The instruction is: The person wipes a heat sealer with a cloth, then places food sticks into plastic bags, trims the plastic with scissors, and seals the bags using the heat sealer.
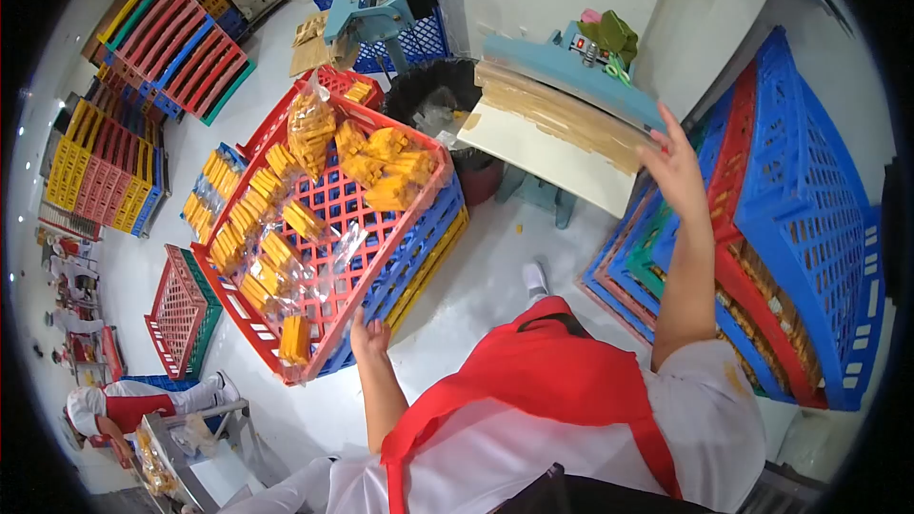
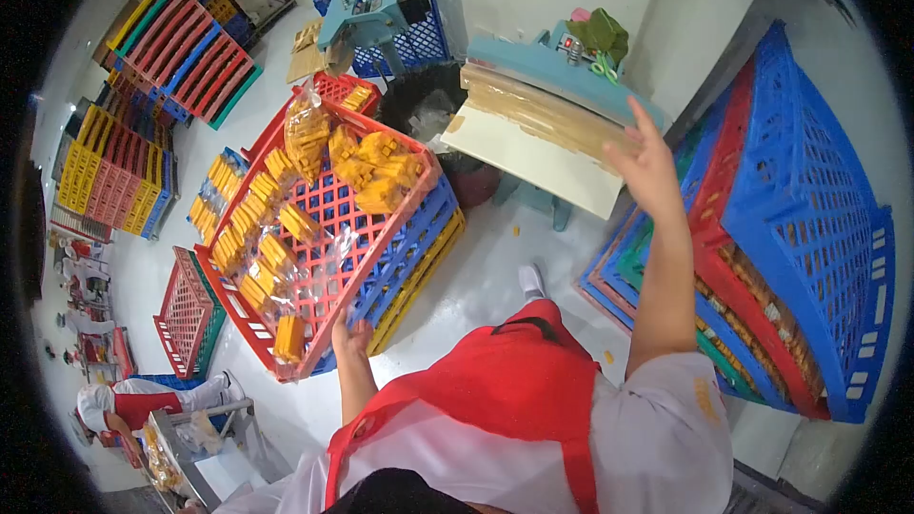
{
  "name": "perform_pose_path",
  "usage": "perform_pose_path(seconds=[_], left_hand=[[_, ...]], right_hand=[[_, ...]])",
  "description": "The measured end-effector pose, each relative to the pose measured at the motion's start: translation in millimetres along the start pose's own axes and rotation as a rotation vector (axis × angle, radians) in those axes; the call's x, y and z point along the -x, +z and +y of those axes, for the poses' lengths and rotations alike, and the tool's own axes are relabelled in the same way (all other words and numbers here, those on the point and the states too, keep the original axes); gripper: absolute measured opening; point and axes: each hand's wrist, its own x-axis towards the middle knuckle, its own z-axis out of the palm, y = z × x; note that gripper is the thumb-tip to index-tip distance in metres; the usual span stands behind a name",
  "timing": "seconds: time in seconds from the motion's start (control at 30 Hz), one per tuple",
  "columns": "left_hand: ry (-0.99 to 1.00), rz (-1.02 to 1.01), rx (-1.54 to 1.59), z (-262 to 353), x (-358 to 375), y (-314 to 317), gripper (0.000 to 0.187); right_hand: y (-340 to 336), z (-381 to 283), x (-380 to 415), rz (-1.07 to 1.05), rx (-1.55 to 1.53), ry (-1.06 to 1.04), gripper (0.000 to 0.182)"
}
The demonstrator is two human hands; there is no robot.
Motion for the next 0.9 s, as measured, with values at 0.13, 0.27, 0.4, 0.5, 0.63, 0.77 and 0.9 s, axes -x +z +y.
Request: perform_pose_path(seconds=[0.13,0.27,0.4,0.5,0.63,0.77,0.9], left_hand=[[0.074,0.279,0.142,79,8,-40,0.025],[0.254,0.357,0.363,72,-31,-61,0.018],[0.044,0.130,0.007,83,-78,15,0.032],[0.319,-0.125,-0.437,38,4,237,0.043],[0.443,-0.619,-0.773,-15,20,447,0.048],[0.619,-1.206,-1.115,-123,42,616,0.042],[1.606,-1.494,-1.151,-242,66,722,0.048]], right_hand=[[17,82,-94,0.227,0.095,0.075,0.052],[-16,162,-215,0.278,0.339,0.227,0.045],[2,203,-271,0.245,0.679,0.265,0.044],[16,217,-284,0.107,0.834,0.431,0.041],[23,218,-271,0.388,0.682,0.349,0.039],[21,233,-250,0.830,0.213,0.141,0.039],[15,189,-222,0.745,-0.096,0.347,0.038]])
